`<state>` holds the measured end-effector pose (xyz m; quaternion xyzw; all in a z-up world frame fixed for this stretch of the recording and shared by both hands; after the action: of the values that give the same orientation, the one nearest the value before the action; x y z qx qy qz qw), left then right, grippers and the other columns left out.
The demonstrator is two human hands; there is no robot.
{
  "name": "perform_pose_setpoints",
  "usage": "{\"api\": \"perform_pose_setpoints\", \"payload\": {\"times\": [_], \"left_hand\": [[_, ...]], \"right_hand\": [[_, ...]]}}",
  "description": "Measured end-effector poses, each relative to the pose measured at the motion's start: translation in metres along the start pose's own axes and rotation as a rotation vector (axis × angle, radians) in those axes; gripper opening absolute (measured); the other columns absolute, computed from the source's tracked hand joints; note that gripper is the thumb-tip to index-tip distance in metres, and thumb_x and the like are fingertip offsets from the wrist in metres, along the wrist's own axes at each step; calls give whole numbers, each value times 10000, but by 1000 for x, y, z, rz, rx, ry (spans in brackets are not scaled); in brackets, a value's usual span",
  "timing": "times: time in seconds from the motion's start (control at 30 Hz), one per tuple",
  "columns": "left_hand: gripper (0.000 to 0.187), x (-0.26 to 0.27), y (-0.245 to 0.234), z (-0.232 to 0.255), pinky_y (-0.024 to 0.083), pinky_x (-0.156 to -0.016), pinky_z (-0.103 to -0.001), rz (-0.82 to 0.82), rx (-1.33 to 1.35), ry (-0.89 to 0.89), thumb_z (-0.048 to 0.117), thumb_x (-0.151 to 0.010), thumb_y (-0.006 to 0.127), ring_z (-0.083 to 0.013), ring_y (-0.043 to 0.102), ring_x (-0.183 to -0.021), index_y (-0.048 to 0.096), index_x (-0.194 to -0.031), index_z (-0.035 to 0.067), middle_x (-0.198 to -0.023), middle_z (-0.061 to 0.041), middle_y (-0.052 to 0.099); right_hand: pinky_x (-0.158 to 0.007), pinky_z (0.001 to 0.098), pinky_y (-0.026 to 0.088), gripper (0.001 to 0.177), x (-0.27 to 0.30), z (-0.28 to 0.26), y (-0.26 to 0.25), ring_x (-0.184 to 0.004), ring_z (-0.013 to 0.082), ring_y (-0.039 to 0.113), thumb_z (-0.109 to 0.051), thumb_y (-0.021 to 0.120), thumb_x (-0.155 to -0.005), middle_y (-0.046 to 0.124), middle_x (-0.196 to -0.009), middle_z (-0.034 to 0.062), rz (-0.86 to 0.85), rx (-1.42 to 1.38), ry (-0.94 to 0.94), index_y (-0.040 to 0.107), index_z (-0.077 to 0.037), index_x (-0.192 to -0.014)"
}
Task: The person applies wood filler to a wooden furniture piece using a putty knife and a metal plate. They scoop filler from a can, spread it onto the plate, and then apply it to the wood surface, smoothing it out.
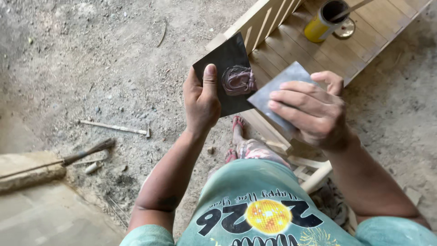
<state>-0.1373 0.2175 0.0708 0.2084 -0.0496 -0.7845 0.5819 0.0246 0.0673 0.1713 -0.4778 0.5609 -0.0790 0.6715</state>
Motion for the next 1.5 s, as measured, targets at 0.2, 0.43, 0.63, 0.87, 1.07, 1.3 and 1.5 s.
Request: {"api": "perform_pose_setpoints", "payload": {"times": [0.2, 0.43, 0.63, 0.87, 1.07, 1.3, 1.5], "left_hand": [[265, -63, 13, -47, 548, -814, -269, 0, -203, -50, 205, -1128, 557, -131, 638, -928, 627, -1176, -46, -1049, -101, 702], [267, -150, -22, -116, 612, -851, -408, 66, 97, -225, 184, -1131, 512, -268, 698, -924, 553, -1207, -68, -1057, -175, 695], [466, -214, -43, -221, 501, -1135, -459, -4, 391, -573, 299, -1108, 420, -322, 635, -1209, 497, -1397, -58, -1294, -200, 625], [541, -286, -49, -346, 469, -1170, -499, -34, 250, -687, 301, -1014, 457, -364, 610, -1306, 438, -1437, -37, -1388, -211, 605], [418, -292, -30, -395, 526, -1157, -451, -403, 306, -752, 281, -1139, 483, -286, 670, -1213, 599, -1375, -44, -1304, -161, 665], [454, -283, -75, -351, 583, -583, -391, -307, 168, -597, 337, -1137, 410, -265, 729, -737, 670, -1206, -29, -981, -188, 745], [492, -256, -158, -293, 507, -519, -359, -106, 173, -833, 401, -1158, 420, -240, 671, -627, 661, -1104, -25, -860, -164, 717]], "right_hand": [[-864, 426, 381, 213, -25, 71, 50, -986, 153, 710, -151, 789, -751, 778, -1062, 15, -136, -120, -22, 795, -107, -960], [-846, 358, 522, 159, 55, 199, 138, -890, 170, 731, -133, 800, -840, 782, -984, 69, 8, -1114, 720, 775, -44, -969], [-904, 343, 611, 270, 173, 232, 245, -934, 233, 765, -21, 654, -850, 786, -1029, 138, 345, -1559, 1407, 745, 56, -1093], [-910, 326, 606, 256, 193, 228, 389, -958, 173, 744, -92, 726, -903, 773, -1088, 80, 474, -1253, 1479, 737, -42, -1154], [-851, 323, 645, 106, 175, 212, 475, -871, 160, 772, -145, 716, -986, 800, -978, 80, 467, -1040, 1638, 755, -82, -1061], [-869, 290, 634, 237, 153, 209, 482, -937, 149, 760, -125, 665, -1013, 790, -1097, 101, 723, -869, 1716, 713, -57, -1235], [-827, 276, 625, 193, 133, 203, 482, -946, 136, 759, -118, 663, -1034, 765, -1112, 97, 860, -821, 1716, 731, -53, -1202]]}}
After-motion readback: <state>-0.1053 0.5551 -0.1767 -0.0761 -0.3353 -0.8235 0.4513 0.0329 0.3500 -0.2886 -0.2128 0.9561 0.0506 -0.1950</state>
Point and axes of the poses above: each hand's wrist, its own x-axis away from the middle knuckle, its own y-axis out of the palm, z = x × y, the point moved 8 cm from there along -x, towards the middle knuckle
